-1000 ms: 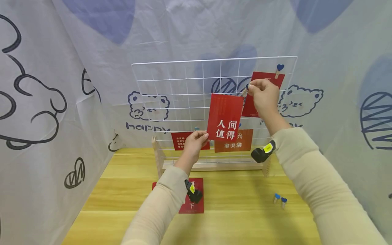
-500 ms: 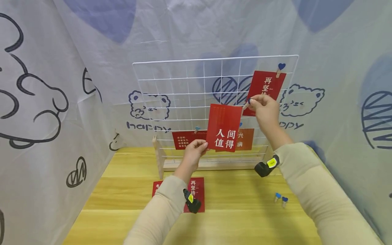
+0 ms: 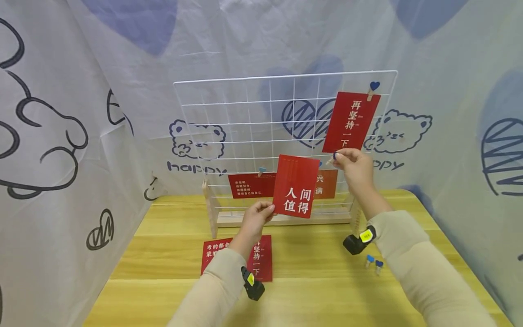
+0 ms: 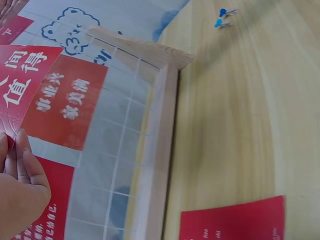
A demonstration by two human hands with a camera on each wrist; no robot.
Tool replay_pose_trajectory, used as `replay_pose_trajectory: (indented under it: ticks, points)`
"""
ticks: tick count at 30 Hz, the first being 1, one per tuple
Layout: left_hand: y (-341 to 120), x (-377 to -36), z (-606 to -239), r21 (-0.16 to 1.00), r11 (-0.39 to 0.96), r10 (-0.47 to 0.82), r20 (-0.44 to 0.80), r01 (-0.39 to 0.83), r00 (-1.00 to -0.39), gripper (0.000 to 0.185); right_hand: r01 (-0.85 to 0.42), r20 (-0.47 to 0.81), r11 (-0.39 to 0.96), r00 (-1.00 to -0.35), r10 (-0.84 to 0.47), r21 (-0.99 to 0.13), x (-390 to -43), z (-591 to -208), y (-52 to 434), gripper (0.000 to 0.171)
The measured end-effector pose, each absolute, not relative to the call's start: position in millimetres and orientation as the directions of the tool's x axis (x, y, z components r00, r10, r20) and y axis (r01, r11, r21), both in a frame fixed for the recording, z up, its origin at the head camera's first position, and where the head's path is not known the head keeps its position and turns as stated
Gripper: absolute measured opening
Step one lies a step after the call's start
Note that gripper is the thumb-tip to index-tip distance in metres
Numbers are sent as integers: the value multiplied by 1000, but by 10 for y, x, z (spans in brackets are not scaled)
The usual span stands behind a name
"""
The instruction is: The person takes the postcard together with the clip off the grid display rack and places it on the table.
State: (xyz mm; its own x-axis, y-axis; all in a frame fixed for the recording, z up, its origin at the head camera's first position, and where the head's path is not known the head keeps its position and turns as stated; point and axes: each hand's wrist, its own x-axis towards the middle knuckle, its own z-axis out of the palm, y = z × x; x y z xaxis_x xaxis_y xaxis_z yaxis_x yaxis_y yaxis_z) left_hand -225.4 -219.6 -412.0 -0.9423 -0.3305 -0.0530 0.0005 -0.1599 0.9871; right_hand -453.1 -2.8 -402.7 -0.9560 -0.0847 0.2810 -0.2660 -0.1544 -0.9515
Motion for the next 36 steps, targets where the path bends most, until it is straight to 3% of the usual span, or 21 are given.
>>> replay_pose_trajectory:
  ticks: [2, 7, 10, 14, 16, 20, 25, 29, 30, 34, 36]
  points:
    - [-2202, -2224, -4164, 988, -156, -333, -52, 1, -942, 13, -262, 276, -151, -958, -80, -953, -4605, -4193, 18, 23]
    - [-2207, -2149, -4283, 989, -148, -326, -61, -13, -944, 13, -194, 205, -114, -975, -89, -974, -4087, -4027, 62, 24]
    - [-2199, -2105, -4350, 989, -145, -324, -82, -36, -943, 13, -199, 214, -139, -972, -98, -970, -3999, -4092, 95, 25]
    - [-2186, -2058, -4448, 988, -145, -318, -100, -56, -943, 15, -185, 201, -174, -977, -78, -967, -3657, -3931, 66, 17]
    - [-2179, -2040, -4502, 987, -149, -315, -110, -65, -943, 16, -137, 144, -117, -988, -49, -984, -3363, -3710, 10, 15]
    - [-2165, -2002, -4600, 982, -165, -319, -137, -88, -938, 15, -106, 112, -131, -993, -41, -986, -3125, -3623, -8, 4]
    - [-2158, -1959, -4703, 980, -166, -322, -163, -114, -933, 13, -73, 78, -153, -997, -24, -985, -3019, -3691, 6, 11]
    - [-2158, -1925, -4763, 978, -158, -322, -179, -134, -930, 14, -58, 60, -100, -998, -21, -993, -3021, -3824, 29, 6]
    - [-2155, -1915, -4773, 978, -158, -323, -180, -135, -929, 15, -94, 99, -121, -994, -34, -988, -3220, -4090, 82, 10]
    - [-2143, -1870, -4823, 977, -163, -320, -185, -139, -929, 16, -84, 92, -156, -995, -44, -984, -3283, -4271, 141, 15]
    - [-2140, -1852, -4847, 976, -159, -323, -193, -148, -927, 15, -118, 154, -283, -982, -109, -952, -3628, -4731, 257, 10]
